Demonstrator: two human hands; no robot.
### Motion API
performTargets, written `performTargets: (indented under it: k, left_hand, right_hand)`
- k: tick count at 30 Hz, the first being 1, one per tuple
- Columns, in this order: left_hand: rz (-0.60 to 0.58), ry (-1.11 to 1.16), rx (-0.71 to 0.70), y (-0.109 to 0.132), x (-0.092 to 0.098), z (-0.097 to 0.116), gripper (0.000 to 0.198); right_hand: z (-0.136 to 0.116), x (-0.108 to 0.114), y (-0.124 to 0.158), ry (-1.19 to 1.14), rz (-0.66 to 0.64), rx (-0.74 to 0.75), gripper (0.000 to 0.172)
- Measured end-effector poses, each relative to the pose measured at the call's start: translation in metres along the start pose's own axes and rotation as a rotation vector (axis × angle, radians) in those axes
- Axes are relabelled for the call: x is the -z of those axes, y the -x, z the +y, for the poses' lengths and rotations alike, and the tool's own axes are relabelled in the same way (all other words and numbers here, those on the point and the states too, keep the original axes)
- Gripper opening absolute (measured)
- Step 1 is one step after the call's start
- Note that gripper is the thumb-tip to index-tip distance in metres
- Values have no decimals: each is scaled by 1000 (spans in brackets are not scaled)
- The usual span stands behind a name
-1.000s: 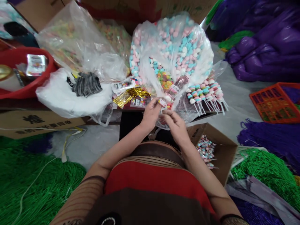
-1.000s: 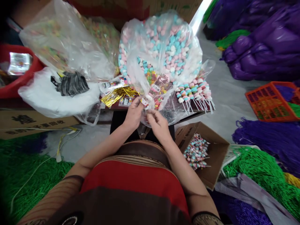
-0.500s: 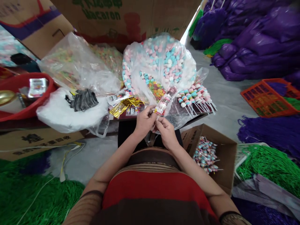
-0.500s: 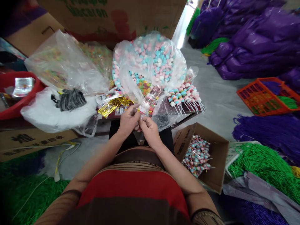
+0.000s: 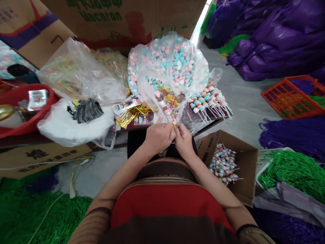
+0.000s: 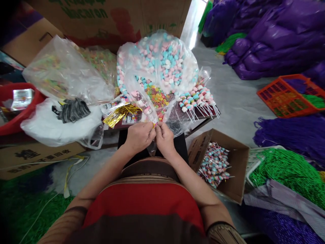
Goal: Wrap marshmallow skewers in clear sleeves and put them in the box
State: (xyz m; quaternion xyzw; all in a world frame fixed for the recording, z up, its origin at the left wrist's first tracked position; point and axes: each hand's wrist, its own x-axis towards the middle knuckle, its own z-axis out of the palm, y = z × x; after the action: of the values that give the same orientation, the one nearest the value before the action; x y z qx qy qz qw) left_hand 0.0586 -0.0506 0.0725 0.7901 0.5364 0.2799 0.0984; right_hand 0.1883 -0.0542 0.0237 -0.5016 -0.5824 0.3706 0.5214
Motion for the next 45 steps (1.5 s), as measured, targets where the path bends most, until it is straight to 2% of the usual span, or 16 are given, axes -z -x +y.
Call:
performTargets:
  k: [3,6,9,11,12,14,17,22,28,32,34,35,37,40,42,45]
  left_hand:
    - [-44,77,33,4,5,0,26]
    - [-71,319,87,9,14,-9,27]
    - [51,691,243,7,21,-21,32]
    - [155,978,347,0,21,-24,45]
    - [164,1126,367,-5,19,-24,52]
    - [98,1374,370,-16,14,-19,61]
    - [17,1534,414,-25,6,-4,63]
    - [-40,1632,462,-21,-3,8,59]
    - [-60,1646,558,-14,-16,-3,62]
    - [-106,1655,584,-15,-13,-13,57]
    - [-127,1665,557,-15,-9,-14,51]
    - [-177,1680,535,-15,-9,-13,48]
    - [-380,1738,477,-14,-10,-7,45]
    - [-705,1810,391,-11,-18,3,57]
    - [-778,1773,359,-10,-22,5,62]
    - [-731,1426,338,-12,-23,2,56]
  right_hand:
    - [-1,2,-1,50,10,49,20]
    - [-3,6,-1,12,-35,62,21]
    - [-4,8,0,-65,-83,65,24]
    - [-5,8,2,-78,-98,68,27]
    - [-5,7,3,-79,-107,66,28]
    - [-7,4,4,-87,-133,54,30]
    - [-11,2,7,-104,-158,35,32]
    - [-12,-1,11,-160,-143,-20,37]
    - [-4,-4,8,-217,-178,-85,41]
    - [-2,25,-11,-130,-391,-115,39]
    - [-3,43,-24,-94,-311,-124,35]
    - [-5,50,-30,-128,-236,-135,34]
    - [-9,58,-39,-281,-190,-174,45]
    - [-17,57,-45,-532,-355,-280,74]
    - [-20,53,-46,-597,-426,-359,74]
    - [-18,45,-46,-589,-347,-365,54]
